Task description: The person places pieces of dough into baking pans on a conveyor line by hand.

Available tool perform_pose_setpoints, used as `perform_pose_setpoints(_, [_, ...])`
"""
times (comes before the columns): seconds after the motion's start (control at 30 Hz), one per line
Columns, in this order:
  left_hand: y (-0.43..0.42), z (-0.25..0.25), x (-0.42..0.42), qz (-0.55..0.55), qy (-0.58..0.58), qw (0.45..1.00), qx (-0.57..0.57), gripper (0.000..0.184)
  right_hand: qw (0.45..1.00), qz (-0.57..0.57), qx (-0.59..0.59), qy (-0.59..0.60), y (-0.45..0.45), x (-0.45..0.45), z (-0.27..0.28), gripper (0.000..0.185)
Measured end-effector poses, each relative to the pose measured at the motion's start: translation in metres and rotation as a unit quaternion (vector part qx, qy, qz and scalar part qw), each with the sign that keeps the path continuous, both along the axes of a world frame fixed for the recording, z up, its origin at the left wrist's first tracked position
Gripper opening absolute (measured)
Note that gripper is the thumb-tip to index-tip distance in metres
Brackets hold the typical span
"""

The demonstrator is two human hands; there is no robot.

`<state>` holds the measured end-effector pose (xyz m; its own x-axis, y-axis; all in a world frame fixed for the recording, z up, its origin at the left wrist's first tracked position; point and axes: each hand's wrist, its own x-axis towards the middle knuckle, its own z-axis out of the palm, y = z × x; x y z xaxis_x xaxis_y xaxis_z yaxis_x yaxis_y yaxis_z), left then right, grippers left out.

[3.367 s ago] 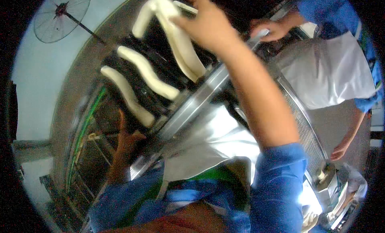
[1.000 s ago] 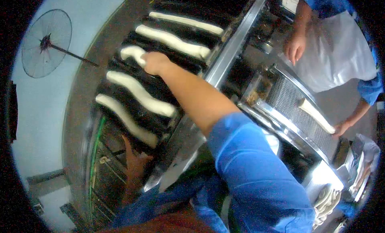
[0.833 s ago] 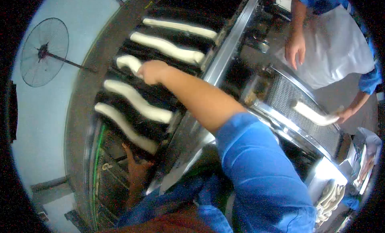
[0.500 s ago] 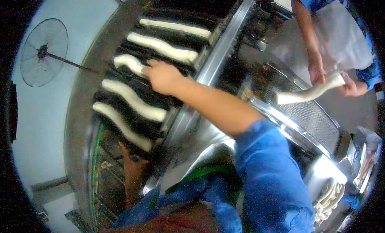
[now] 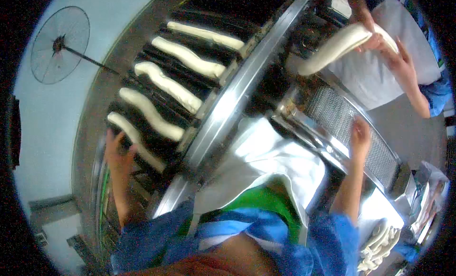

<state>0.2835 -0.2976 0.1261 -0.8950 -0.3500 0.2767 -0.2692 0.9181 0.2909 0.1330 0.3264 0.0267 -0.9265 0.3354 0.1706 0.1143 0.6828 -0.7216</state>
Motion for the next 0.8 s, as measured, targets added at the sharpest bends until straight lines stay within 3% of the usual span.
perform_pose_setpoints(0.07, [0.019, -0.005, -0.021, -0.034, -0.017, 0.999, -0.002, 0.053, 0.995, -0.029, -0.078, 0.058, 0.055, 0.026, -0.03, 0.028])
perform_pose_setpoints(0.13, [0.039, -0.012, -0.042, -0.045, -0.038, 0.998, -0.006, 0.054, 0.996, -0.08, -0.002, -0.026, 0.062, 0.052, -0.012, 0.028])
perform_pose_setpoints(0.17, [0.05, -0.012, -0.055, -0.079, -0.061, 0.995, 0.024, 0.056, 0.995, -0.077, 0.064, -0.006, 0.085, 0.062, -0.029, 0.03])
perform_pose_setpoints(0.23, [0.075, -0.002, -0.079, -0.109, -0.093, 0.988, 0.05, 0.058, 0.995, -0.081, 0.025, -0.056, 0.085, 0.074, -0.017, 0.03])
perform_pose_setpoints(0.3, [0.092, 0.0, -0.094, -0.124, -0.147, 0.981, 0.034, 0.062, 0.996, -0.074, 0.009, -0.053, 0.089, 0.085, -0.02, 0.029])
perform_pose_setpoints(0.33, [0.088, -0.007, -0.101, -0.17, -0.128, 0.975, 0.058, 0.062, 0.996, -0.075, 0.007, -0.055, 0.1, 0.09, -0.031, 0.029])
perform_pose_setpoints(0.43, [0.104, -0.003, -0.112, -0.173, -0.149, 0.972, 0.058, 0.064, 0.997, -0.063, -0.051, -0.008, 0.123, 0.097, -0.051, 0.03])
perform_pose_setpoints(0.5, [0.095, -0.02, -0.114, -0.183, -0.148, 0.97, 0.067, 0.064, 0.994, -0.024, 0.098, -0.045, 0.099, 0.086, -0.031, 0.033])
perform_pose_setpoints(0.57, [0.096, -0.02, -0.116, -0.161, -0.168, 0.972, 0.042, 0.064, 0.991, -0.073, 0.094, -0.062, 0.09, 0.081, -0.031, 0.034])
perform_pose_setpoints(0.63, [0.096, -0.018, -0.118, -0.152, -0.182, 0.97, 0.055, 0.065, 0.986, -0.049, 0.147, -0.058, 0.096, 0.077, -0.041, 0.035])
perform_pose_setpoints(0.7, [0.097, -0.022, -0.119, -0.139, -0.196, 0.969, 0.048, 0.064, 0.991, -0.066, 0.092, -0.073, 0.087, 0.072, -0.04, 0.034])
perform_pose_setpoints(0.8, [0.093, -0.037, -0.129, -0.149, -0.203, 0.967, 0.04, 0.062, 0.983, -0.047, 0.171, -0.057, 0.075, 0.068, -0.043, 0.034])
